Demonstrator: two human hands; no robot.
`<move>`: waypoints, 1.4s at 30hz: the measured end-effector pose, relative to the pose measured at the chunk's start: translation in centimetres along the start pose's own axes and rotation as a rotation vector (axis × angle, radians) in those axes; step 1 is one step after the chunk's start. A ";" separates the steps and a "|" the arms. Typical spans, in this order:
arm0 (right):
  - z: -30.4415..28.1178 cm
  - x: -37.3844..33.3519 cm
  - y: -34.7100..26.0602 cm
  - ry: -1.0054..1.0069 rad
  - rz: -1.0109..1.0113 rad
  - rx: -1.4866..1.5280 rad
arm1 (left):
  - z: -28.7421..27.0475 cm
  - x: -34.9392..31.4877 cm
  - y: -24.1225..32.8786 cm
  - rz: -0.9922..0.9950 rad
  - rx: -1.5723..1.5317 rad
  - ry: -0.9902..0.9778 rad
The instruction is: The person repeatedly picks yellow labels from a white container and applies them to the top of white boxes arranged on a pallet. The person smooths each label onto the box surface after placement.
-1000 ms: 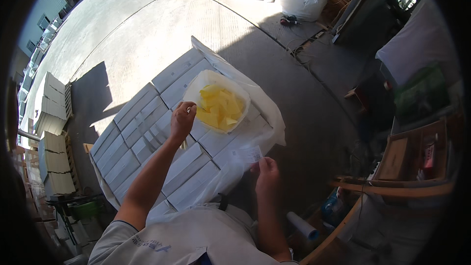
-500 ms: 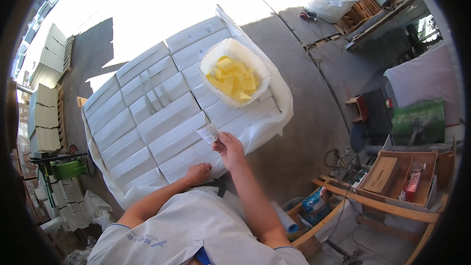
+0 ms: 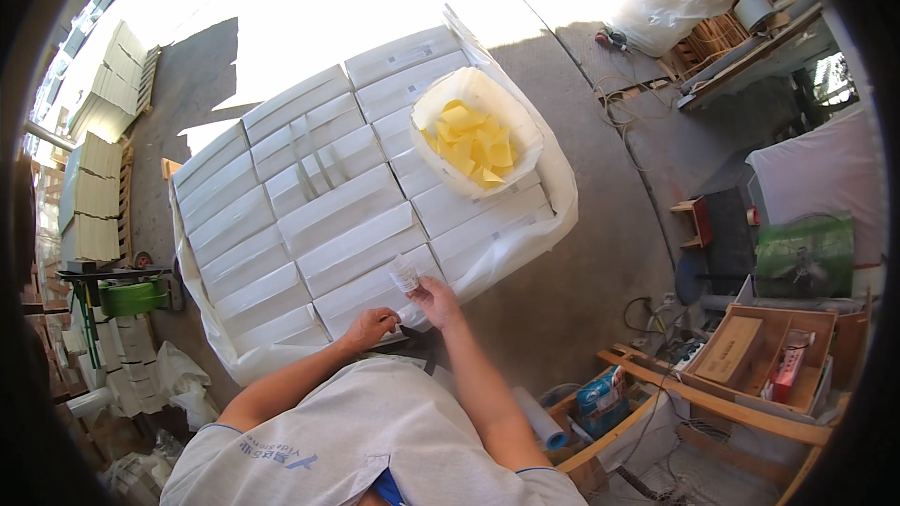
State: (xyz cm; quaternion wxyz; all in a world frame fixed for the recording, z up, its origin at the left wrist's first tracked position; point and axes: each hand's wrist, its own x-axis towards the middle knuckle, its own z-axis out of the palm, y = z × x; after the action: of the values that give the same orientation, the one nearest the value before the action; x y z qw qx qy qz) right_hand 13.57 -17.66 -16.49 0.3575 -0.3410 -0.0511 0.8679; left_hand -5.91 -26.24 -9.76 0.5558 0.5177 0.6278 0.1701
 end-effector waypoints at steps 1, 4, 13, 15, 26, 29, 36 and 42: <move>0.3 -0.2 -0.1 0.023 -0.009 -0.049 | -0.7 0.1 -0.1 -0.043 0.000 0.131; 1.3 -0.4 -0.5 -0.001 -0.013 -0.128 | -2.4 1.1 0.7 0.031 0.118 0.420; 2.0 -1.1 -1.1 0.031 0.026 -0.263 | -4.7 3.7 2.7 0.279 0.412 0.237; 2.0 -1.3 -1.1 0.060 -0.010 -0.195 | -4.8 3.9 2.4 0.258 0.417 0.245; 4.2 -1.6 -0.7 0.497 -0.388 -0.716 | -5.6 5.7 1.2 -0.052 0.487 -0.069; 4.5 -2.4 0.1 0.625 -0.398 -0.927 | -5.3 6.2 0.4 -0.019 0.507 -0.100; 4.4 -2.7 1.8 0.835 -0.479 -1.272 | -3.4 7.0 0.4 -0.173 0.649 -0.029; 4.6 -2.5 2.2 0.906 -0.429 -1.463 | -3.1 6.5 1.1 -0.172 0.655 0.060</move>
State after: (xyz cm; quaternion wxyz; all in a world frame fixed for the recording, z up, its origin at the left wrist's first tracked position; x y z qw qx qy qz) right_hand 10.68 -20.16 -12.31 0.1910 -0.7780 -0.5096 0.3139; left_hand -7.12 -19.23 -11.31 0.3535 0.6086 0.7066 -0.0731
